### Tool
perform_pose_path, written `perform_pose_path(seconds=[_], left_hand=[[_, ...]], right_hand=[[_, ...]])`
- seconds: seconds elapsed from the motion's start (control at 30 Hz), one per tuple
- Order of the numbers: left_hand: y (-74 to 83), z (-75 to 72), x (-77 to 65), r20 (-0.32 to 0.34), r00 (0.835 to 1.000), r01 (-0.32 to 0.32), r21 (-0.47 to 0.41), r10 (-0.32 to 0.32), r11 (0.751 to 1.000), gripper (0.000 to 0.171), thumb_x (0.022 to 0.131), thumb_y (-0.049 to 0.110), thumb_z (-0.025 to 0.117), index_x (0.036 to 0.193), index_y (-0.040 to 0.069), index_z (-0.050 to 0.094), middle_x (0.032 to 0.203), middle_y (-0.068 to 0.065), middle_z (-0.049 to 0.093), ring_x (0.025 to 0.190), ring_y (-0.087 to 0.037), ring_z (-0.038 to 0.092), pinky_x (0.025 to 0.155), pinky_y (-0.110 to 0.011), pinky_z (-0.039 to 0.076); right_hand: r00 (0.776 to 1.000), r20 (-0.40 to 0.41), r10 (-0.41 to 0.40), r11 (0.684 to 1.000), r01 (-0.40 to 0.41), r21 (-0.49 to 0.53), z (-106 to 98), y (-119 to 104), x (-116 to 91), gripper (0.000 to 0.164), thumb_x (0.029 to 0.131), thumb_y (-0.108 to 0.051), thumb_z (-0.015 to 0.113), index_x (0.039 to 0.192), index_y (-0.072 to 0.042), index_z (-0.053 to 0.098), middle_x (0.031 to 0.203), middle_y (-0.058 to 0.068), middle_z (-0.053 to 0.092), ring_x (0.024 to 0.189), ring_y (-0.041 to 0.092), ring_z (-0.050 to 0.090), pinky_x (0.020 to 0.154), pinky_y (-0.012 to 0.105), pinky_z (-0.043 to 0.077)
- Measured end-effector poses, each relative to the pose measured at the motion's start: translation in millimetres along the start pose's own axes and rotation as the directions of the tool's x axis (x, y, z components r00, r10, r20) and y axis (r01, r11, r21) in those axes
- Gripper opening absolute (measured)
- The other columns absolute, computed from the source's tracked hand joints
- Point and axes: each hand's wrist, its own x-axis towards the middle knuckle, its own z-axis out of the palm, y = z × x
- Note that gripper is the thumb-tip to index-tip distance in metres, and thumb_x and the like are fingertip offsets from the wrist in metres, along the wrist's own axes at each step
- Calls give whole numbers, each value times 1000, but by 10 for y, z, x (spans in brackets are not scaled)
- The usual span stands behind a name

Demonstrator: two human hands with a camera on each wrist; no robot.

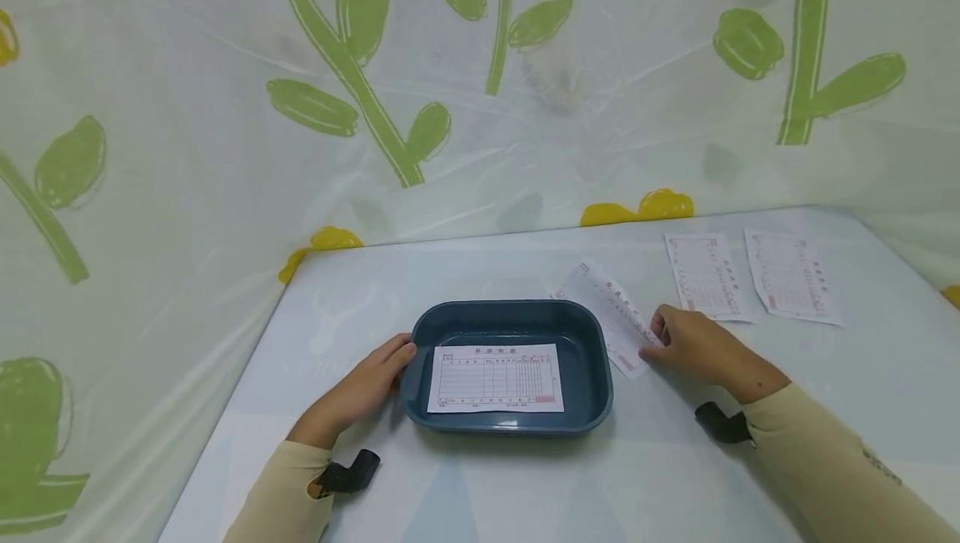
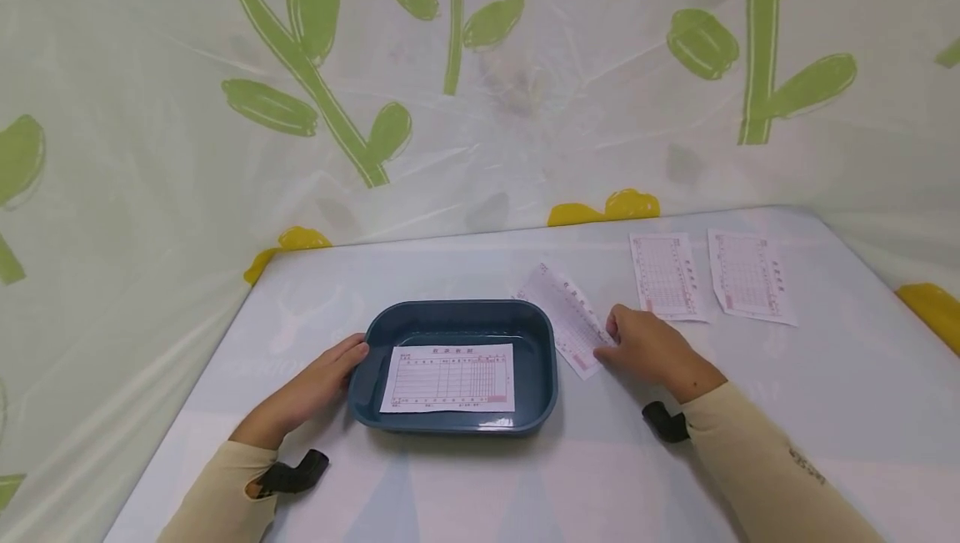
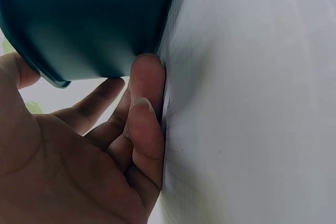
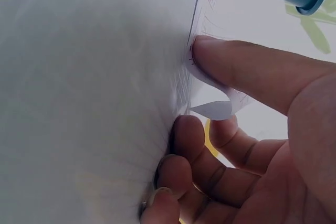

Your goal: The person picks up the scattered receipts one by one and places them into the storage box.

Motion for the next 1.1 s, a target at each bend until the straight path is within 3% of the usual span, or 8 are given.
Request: perform_pose_path(seconds=[0.5, 0.7, 0.83, 0.93, 1.1], left_hand=[[-3, -13, 21, 18, 1000, -22, 2, 22, 1000, 50, 108, 43, 33, 147, 15, 44, 129, -10, 58, 97, -19, 56, 79, -30, 49], [6, -22, 13, 14, 1000, -19, -8, 20, 1000, 49, 107, 44, 34, 146, 17, 45, 131, -9, 58, 100, -20, 57, 81, -31, 49], [4, -16, 2, 14, 1000, -9, -4, 9, 1000, 51, 107, 44, 34, 148, 16, 44, 133, -10, 57, 100, -20, 57, 81, -31, 49], [0, -10, -8, 18, 1000, -5, -2, 5, 1000, 50, 108, 43, 34, 148, 15, 44, 132, -10, 57, 98, -20, 56, 80, -31, 49], [5, -5, -3, 6, 1000, -11, -6, 11, 1000, 48, 107, 43, 34, 146, 18, 47, 133, -8, 58, 102, -20, 57, 83, -32, 49]], right_hand=[[999, -20, -28, 999, 29, 33, 15, 31, 14, 19, 89, -12, 68, 93, -5, 52, 74, 4, 50, 64, 15, 49, 53, 26, 40], [1000, -26, -11, 999, 12, 50, -10, 22, 38, 21, 87, -9, 67, 96, -4, 49, 76, 7, 51, 67, 17, 51, 55, 27, 42], [999, -34, -8, 999, 9, 39, -6, 15, 49, 47, 85, -7, 68, 123, 11, 48, 100, 26, 63, 76, 21, 57, 59, 27, 46], [999, -35, 3, 999, -2, 37, 3, 13, 50, 70, 86, -8, 69, 142, 16, 34, 125, 36, 57, 84, 25, 60, 63, 27, 49], [996, -86, -6, 999, 9, 36, -18, 7, 36, 62, 93, -14, 65, 141, 15, 38, 130, 36, 55, 89, 29, 59, 65, 28, 50]])
